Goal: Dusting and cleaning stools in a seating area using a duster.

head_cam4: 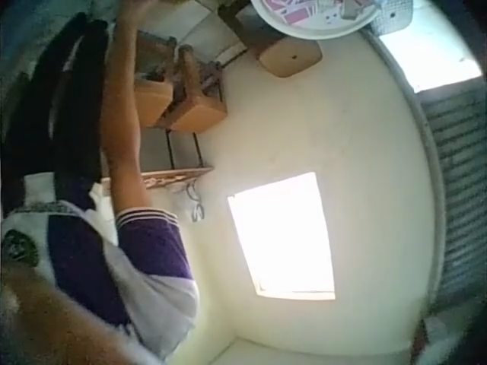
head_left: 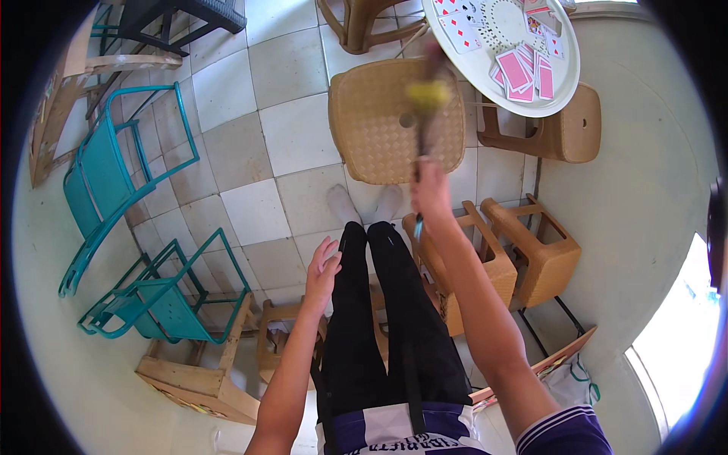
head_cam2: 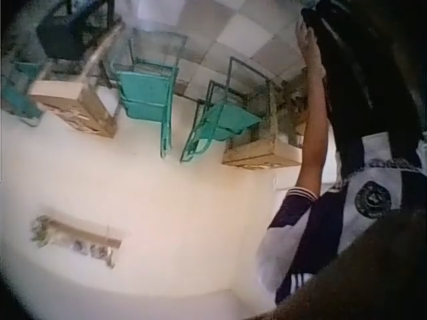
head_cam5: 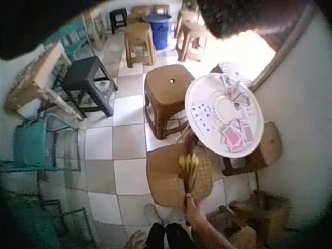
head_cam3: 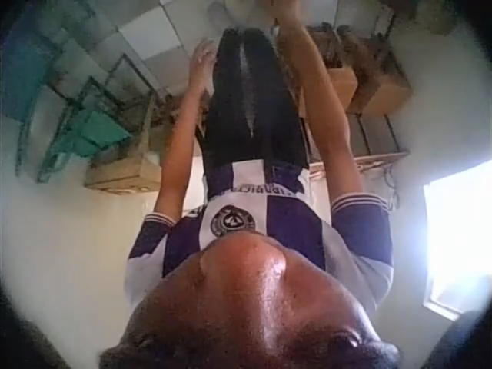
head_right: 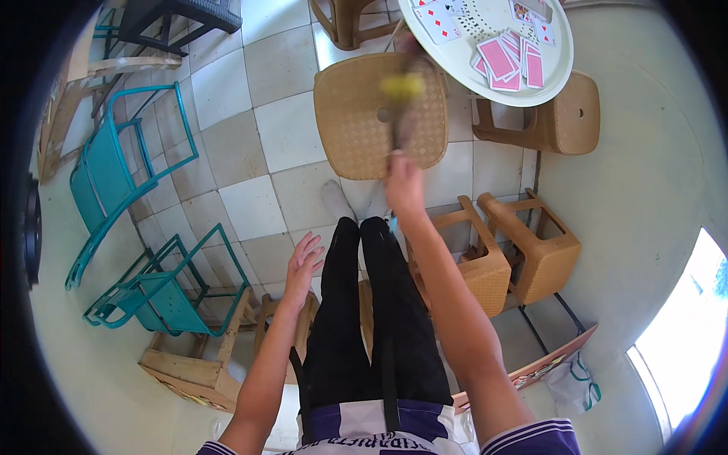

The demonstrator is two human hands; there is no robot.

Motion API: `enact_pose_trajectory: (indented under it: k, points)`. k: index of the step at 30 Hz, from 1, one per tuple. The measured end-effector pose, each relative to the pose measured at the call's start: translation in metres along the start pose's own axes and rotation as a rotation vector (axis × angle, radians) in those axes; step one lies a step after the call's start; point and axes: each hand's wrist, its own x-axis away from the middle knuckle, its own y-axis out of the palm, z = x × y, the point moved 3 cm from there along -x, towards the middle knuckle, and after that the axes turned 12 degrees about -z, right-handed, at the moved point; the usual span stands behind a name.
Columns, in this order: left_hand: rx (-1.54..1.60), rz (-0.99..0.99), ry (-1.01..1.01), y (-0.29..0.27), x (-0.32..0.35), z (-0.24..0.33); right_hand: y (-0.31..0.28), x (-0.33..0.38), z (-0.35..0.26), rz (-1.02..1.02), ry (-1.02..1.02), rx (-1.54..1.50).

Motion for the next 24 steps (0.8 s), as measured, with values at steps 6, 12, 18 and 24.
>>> enact_pose_trajectory:
  k: [6, 12, 18, 24]
  points:
    - [-0.018, 0.037, -0.011, -0.004, 0.003, -0.002, 0.025, 0.01, 0.005, -0.281, -0.12, 0.29]
    - [0.011, -0.017, 0.016, 0.011, -0.001, 0.002, 0.002, -0.009, -0.001, 0.1, -0.064, -0.322]
    - [0.054, -0.01, 0.031, 0.011, -0.001, -0.005, 0.028, -0.02, -0.004, -0.32, -0.257, 0.365]
    - [0.065, 0.014, 0.029, 0.005, 0.007, -0.008, -0.01, -0.022, -0.012, 0.058, -0.027, -0.249]
